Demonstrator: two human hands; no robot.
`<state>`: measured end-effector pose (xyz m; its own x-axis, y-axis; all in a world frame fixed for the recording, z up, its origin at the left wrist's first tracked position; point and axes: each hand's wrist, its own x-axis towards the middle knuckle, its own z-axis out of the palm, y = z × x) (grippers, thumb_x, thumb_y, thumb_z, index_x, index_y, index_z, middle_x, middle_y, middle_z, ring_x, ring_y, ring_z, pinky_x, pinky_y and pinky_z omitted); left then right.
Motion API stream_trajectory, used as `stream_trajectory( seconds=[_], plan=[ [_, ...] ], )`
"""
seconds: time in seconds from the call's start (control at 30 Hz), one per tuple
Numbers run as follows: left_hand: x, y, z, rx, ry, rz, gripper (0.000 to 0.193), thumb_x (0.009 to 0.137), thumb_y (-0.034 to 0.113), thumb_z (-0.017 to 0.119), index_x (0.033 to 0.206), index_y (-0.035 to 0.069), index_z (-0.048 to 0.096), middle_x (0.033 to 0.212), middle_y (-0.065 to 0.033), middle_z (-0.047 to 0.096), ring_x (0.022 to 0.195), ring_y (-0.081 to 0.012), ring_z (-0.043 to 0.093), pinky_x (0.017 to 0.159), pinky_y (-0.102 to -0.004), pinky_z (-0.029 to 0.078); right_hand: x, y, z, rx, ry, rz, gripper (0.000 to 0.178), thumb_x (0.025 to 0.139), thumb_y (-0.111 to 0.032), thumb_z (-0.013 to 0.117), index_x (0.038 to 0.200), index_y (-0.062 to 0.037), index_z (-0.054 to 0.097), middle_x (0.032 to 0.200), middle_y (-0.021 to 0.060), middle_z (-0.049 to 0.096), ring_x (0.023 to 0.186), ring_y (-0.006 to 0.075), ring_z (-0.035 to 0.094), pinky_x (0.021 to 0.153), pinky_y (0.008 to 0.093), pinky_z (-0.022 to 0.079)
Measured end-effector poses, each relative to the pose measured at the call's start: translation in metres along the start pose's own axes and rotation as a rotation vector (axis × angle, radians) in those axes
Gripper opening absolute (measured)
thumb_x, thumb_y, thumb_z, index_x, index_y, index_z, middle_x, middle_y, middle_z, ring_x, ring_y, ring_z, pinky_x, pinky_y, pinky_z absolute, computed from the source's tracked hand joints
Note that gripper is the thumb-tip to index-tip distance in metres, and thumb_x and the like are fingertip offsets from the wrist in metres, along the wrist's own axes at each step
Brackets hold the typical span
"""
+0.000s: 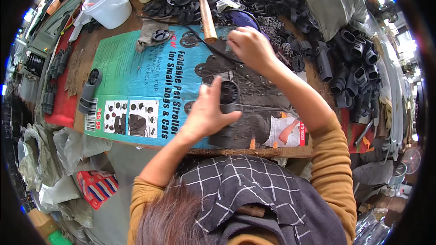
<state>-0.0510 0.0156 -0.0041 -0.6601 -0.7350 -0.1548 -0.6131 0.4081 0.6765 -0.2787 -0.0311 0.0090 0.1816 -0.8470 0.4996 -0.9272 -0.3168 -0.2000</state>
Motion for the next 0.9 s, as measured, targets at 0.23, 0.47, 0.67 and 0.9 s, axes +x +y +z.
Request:
stream_trajectory(
  seconds=[0.23,0.47,0.67,0.9],
  plan=[
    [0.011,-0.003,0.026,-0.229,0.093,0.081,0.1,0.074,0.043,0.08,0.145,-0.005,0.026,0.121,-0.0243,0.039,0.106,-0.0448,0.055,0.092,-0.0461,0.048,0.04,0.019,0.057,-0.177,-0.131,0.14,0.011,0.081,-0.011,0.062,0.08,-0.0028,0.068,0.089,0.0137,0.064,0.086,0.031,0.066,0.078,0.0418,0.053],
    [0.019,-0.025,0.028,-0.099,0.14,0.205,0.089,0.069,0.047,0.082,0.136,0.0,0.049,0.125,-0.0195,0.051,0.12,-0.035,0.047,0.104,-0.0427,0.039,-0.059,-0.049,-0.035,0.496,-0.217,0.563,0.019,0.086,-0.018,0.069,0.09,-0.0005,0.072,0.07,0.0116,0.067,0.06,0.0145,0.061,0.059,0.0295,0.049],
    [0.021,-0.022,0.03,-0.123,0.144,0.188,0.086,0.066,0.045,0.083,0.133,0.0,0.052,0.124,-0.0182,0.055,0.12,-0.0362,0.046,0.105,-0.0441,0.037,-0.087,-0.06,-0.025,0.463,-0.288,0.682,0.016,0.088,-0.015,0.069,0.092,0.0011,0.072,0.075,0.007,0.07,0.067,0.0068,0.059,0.063,0.0251,0.049],
    [0.023,-0.023,0.031,-0.172,0.206,0.253,0.087,0.063,0.039,0.085,0.135,0.004,0.052,0.127,-0.0175,0.053,0.118,-0.0357,0.045,0.105,-0.0438,0.036,-0.081,-0.059,-0.02,0.532,-0.214,0.582,0.016,0.084,-0.014,0.07,0.095,-0.0023,0.071,0.079,0.0144,0.07,0.07,0.0248,0.069,0.067,0.0339,0.053]
  ],
)
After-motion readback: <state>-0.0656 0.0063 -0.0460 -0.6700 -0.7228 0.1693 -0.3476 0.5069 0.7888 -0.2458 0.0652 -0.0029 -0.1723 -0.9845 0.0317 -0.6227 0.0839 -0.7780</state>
